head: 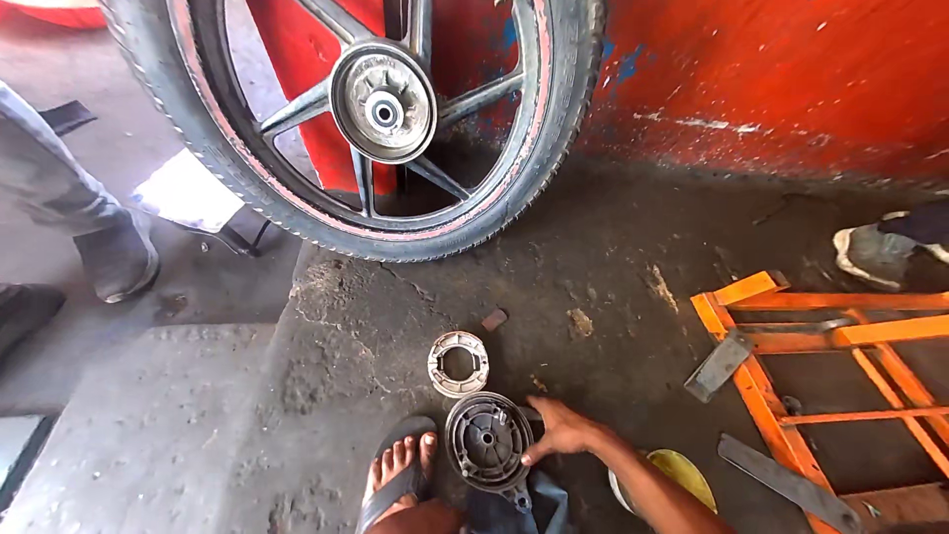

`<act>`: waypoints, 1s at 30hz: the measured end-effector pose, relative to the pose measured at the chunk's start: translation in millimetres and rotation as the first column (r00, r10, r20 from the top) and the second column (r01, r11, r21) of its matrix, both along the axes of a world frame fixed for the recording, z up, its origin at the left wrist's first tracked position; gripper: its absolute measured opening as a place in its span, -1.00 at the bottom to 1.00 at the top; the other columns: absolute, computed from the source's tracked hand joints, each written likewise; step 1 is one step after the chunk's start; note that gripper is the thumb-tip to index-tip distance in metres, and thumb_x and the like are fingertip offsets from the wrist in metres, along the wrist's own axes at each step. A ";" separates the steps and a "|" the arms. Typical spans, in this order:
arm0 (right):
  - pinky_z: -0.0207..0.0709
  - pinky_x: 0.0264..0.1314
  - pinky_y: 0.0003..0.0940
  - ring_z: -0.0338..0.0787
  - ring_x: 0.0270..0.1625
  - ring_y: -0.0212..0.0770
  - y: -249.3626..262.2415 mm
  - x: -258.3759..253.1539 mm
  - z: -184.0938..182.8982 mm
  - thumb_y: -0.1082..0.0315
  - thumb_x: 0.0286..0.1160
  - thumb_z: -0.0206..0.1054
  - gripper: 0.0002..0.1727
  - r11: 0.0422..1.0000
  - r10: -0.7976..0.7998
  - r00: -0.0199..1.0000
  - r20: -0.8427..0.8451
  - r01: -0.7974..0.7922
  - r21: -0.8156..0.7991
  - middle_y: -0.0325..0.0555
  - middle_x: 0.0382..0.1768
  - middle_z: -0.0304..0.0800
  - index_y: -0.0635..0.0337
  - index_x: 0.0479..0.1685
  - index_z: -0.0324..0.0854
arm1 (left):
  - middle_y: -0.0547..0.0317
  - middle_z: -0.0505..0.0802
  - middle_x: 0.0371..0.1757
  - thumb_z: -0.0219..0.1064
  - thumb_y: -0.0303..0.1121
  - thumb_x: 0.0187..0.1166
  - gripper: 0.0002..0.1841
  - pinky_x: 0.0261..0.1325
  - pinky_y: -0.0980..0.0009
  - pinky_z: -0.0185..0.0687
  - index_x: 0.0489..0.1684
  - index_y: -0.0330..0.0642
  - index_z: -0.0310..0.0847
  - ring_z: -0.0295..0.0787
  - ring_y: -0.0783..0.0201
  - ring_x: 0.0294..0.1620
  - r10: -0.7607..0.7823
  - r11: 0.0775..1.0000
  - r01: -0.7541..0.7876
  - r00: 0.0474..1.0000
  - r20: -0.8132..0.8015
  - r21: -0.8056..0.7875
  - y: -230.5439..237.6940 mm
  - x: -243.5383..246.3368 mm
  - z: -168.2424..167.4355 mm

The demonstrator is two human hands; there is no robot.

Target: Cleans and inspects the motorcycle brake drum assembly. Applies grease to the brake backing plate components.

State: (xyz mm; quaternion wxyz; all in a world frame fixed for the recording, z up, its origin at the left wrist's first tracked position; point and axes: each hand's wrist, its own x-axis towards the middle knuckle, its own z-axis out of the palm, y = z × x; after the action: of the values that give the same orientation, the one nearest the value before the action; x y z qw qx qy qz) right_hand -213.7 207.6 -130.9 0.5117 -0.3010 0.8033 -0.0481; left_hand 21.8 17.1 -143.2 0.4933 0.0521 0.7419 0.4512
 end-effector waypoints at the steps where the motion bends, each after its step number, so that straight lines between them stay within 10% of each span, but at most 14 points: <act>1: 0.23 0.73 0.15 0.43 0.67 0.20 -3.1 -1.8 1.4 -0.13 -0.03 0.78 0.19 1.000 0.025 0.999 -0.042 -0.024 0.018 0.31 0.59 0.45 0.29 0.69 0.31 | -0.32 0.85 0.05 0.46 0.09 0.54 -0.33 0.26 -0.26 0.62 0.37 -0.35 0.60 0.84 -0.24 0.06 -0.011 0.999 0.011 1.000 0.018 -0.040 0.7 -1.8 1.3; 7: 0.22 0.76 0.08 0.38 0.71 0.20 -15.6 0.4 41.8 -0.13 0.23 0.65 0.16 0.984 0.099 0.973 -0.206 -0.064 0.169 0.30 0.66 0.38 0.34 0.79 0.16 | -0.45 0.71 0.36 0.55 0.09 0.43 -0.06 0.40 -0.35 0.50 0.76 -0.22 0.22 0.70 -0.40 0.33 -0.186 0.957 0.193 0.981 0.049 -0.217 20.6 -16.5 11.7; 13: 0.52 0.29 0.38 0.73 0.26 0.38 3.8 67.0 56.4 -0.27 0.45 0.42 -0.21 0.856 0.328 0.943 0.048 -0.318 0.407 0.44 0.10 0.75 0.49 0.01 0.69 | -0.45 0.72 0.33 0.46 -0.02 0.58 -0.32 0.38 -0.35 0.52 0.54 -0.32 0.46 0.64 -0.43 0.41 -0.474 0.857 0.428 0.873 -0.116 -0.287 31.4 -23.6 14.2; 18: 0.58 0.22 0.35 0.76 0.20 0.35 19.8 101.5 14.3 0.38 0.64 0.26 -0.77 0.816 0.535 0.837 0.117 -0.548 0.184 0.33 0.04 0.78 0.36 0.01 0.71 | -0.41 0.74 0.32 0.27 -0.13 0.74 -0.52 0.38 -0.33 0.53 0.42 -0.35 0.56 0.64 -0.42 0.41 -0.506 0.841 0.451 0.851 -0.140 -0.299 34.7 -28.4 16.7; 25: 0.51 0.44 0.26 0.77 0.28 0.25 22.2 29.4 48.7 0.03 0.60 0.40 -0.39 0.991 0.096 0.991 -0.094 -0.086 0.103 0.29 0.19 0.78 0.29 0.47 0.56 | -0.41 0.78 0.23 0.41 -0.28 0.59 -0.58 0.31 -0.38 0.54 0.33 -0.34 0.64 0.68 -0.44 0.33 -0.524 0.837 0.478 0.840 -0.140 -0.267 33.7 -27.8 9.6; 30: 0.57 0.46 0.13 0.66 0.46 0.23 11.8 33.5 7.0 0.34 0.55 0.35 -0.37 0.995 -0.043 0.918 -0.394 0.075 0.066 0.27 0.55 0.50 0.19 0.66 0.39 | -0.39 0.79 0.22 0.45 -0.20 0.54 -0.51 0.30 -0.35 0.55 0.36 -0.30 0.62 0.70 -0.41 0.31 -0.499 0.848 0.451 0.856 -0.134 -0.277 34.2 -30.2 11.9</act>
State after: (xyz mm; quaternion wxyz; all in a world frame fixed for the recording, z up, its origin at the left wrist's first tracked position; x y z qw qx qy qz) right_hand -180.2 219.4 -123.9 0.3504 -0.2597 0.8994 0.0300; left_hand -8.4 51.3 -131.3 0.5151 0.2211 0.7996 0.2152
